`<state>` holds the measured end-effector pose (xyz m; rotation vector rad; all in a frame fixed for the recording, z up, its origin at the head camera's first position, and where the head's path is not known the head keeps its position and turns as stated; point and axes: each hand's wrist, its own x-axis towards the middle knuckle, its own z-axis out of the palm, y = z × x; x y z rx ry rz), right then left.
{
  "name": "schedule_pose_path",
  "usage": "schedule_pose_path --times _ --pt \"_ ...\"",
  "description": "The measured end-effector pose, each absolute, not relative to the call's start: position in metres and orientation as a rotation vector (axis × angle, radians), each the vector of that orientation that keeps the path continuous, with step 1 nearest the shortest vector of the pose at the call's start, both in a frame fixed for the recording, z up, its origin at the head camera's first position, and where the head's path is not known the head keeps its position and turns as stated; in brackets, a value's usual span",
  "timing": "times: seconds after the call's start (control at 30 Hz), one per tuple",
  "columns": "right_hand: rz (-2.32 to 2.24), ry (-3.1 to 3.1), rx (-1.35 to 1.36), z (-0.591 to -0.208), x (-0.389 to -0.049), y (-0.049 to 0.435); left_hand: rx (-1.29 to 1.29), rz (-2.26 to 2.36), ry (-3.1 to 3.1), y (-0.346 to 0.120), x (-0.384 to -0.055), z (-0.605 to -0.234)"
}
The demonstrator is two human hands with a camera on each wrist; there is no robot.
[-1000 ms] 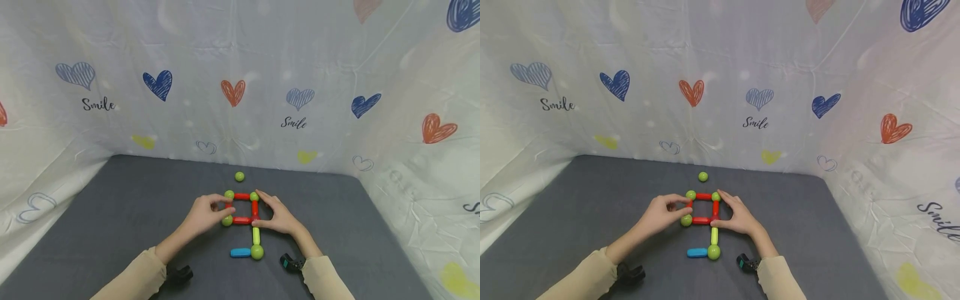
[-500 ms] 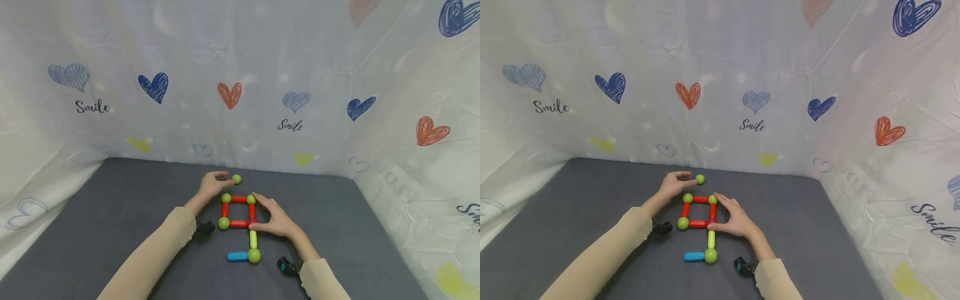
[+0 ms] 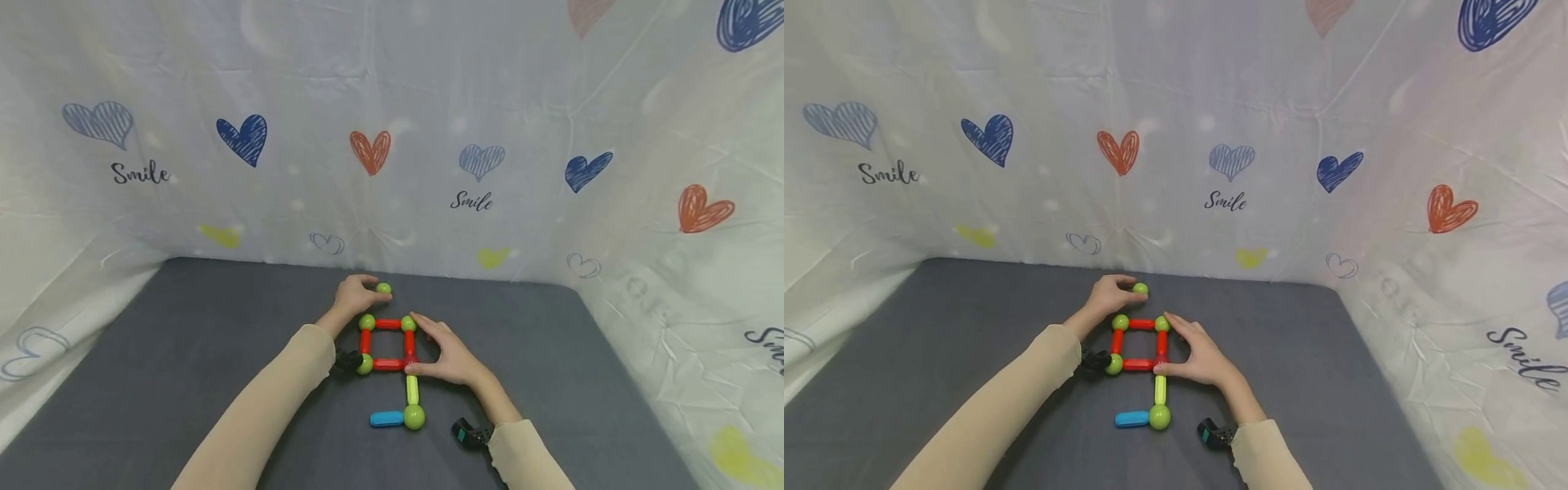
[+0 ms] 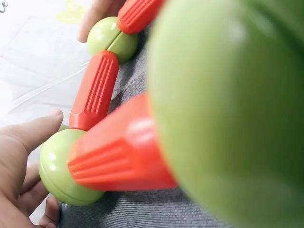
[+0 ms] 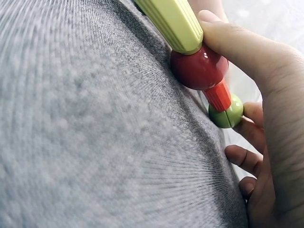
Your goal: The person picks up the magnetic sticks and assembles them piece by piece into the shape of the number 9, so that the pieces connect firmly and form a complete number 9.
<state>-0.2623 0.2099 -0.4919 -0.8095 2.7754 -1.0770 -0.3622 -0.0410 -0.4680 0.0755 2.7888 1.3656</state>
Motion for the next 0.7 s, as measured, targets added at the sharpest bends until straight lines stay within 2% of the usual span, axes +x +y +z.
schedule_pose_path --times 0.5,0.7 --pt "-1.091 2.761 -0.841 -0.490 -0.263 0.205 0.058 1.484 2.845 -0.050 -0.356 -0.469" --pt "-1.091 2.764 -0.857 -0.489 -0.261 0.210 0.118 1.601 2.843 -0.060 -0.345 -0.454"
